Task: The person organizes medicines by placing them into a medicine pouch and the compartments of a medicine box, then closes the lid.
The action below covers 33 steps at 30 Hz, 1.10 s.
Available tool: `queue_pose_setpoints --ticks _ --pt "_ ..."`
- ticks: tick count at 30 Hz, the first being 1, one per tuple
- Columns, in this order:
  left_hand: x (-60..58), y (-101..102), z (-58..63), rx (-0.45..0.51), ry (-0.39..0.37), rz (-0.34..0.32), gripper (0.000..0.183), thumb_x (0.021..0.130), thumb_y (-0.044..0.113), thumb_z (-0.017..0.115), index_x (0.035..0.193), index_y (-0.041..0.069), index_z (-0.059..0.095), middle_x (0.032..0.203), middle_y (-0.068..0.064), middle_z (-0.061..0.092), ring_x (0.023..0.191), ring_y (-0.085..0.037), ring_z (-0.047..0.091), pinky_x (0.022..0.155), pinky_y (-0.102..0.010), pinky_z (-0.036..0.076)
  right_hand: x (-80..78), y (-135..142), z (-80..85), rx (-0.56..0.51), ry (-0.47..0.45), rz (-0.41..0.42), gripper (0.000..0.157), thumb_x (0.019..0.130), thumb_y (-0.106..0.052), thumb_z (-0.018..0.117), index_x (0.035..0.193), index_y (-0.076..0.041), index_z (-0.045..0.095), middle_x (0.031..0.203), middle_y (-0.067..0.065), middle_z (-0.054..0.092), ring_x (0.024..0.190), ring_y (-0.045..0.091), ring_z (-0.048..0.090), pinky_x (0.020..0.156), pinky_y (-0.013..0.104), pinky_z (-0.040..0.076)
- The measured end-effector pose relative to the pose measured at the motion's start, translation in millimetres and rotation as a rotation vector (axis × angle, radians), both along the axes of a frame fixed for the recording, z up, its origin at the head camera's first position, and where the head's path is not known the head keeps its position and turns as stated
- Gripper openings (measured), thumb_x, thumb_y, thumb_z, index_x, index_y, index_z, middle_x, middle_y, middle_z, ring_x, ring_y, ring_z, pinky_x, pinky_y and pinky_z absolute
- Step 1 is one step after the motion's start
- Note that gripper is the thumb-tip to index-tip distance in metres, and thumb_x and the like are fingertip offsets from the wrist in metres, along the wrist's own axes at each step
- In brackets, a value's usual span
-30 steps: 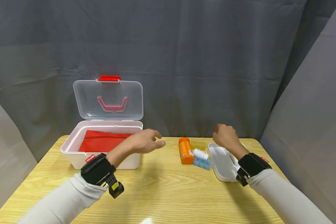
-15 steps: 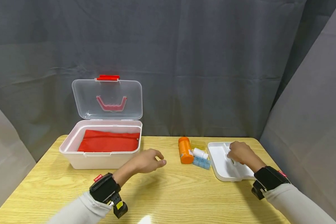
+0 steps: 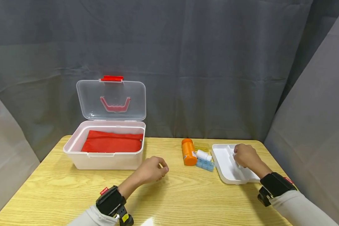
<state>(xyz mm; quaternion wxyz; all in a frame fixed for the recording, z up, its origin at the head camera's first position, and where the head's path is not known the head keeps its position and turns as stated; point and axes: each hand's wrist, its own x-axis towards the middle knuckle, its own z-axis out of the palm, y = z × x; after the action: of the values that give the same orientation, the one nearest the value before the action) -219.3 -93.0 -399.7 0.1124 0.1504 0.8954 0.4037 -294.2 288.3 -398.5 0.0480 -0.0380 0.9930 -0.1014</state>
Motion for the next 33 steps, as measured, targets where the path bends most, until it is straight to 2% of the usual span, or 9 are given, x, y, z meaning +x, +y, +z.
queue_pose_setpoints --ticks 6,14,20,29,33 --pt "0.2 0 -5.8 0.021 -0.006 0.022 0.012 0.096 0.013 0.066 0.092 0.002 0.07 0.074 -0.011 0.07 0.058 -0.014 0.061 0.052 -0.023 0.047 4.4 2 6.9 -0.076 -0.009 -0.019 0.034 0.089 -0.005 0.054 0.116 0.013 0.062 0.097 0.028 0.069 0.051 0.018 0.064 0.05 0.029 0.053" --pt "-2.7 0 -7.8 0.034 -0.007 0.019 0.014 0.098 0.015 0.064 0.091 0.003 0.068 0.073 -0.013 0.07 0.055 -0.013 0.059 0.051 -0.023 0.046 13.8 -9 29.4 -0.135 0.012 -0.018 0.036 0.084 -0.005 0.057 0.116 0.012 0.06 0.079 0.016 0.068 0.051 0.017 0.065 0.051 0.028 0.048" --pt "-3.0 -1 -6.0 0.061 -0.02 0.047 0.015 0.098 0.015 0.064 0.095 0.001 0.068 0.075 -0.014 0.07 0.06 -0.021 0.064 0.052 -0.025 0.048 25.4 -32 43.1 -0.148 0.022 0.032 0.037 0.085 -0.006 0.062 0.117 0.011 0.058 0.062 0.005 0.064 0.05 0.015 0.061 0.051 0.028 0.044" --pt "-2.5 -1 -4.3 0.073 -0.036 0.064 0.015 0.099 0.015 0.063 0.099 0.001 0.069 0.079 -0.015 0.07 0.062 -0.02 0.064 0.054 -0.026 0.052 43.4 -76 51.2 -0.212 0.034 0.089 0.046 0.087 -0.006 0.064 0.13 0.008 0.056 0.069 0.004 0.067 0.055 0.014 0.06 0.053 0.028 0.043" --pt "-3.0 -2 -3.5 0.081 -0.044 0.067 0.015 0.099 0.016 0.063 0.1 0.001 0.068 0.082 -0.016 0.071 0.066 -0.024 0.067 0.056 -0.027 0.054 51.3 -90 49.4 -0.263 0.059 0.143 0.042 0.087 -0.004 0.063 0.127 0.006 0.061 0.066 0.004 0.067 0.052 0.012 0.061 0.051 0.028 0.045"
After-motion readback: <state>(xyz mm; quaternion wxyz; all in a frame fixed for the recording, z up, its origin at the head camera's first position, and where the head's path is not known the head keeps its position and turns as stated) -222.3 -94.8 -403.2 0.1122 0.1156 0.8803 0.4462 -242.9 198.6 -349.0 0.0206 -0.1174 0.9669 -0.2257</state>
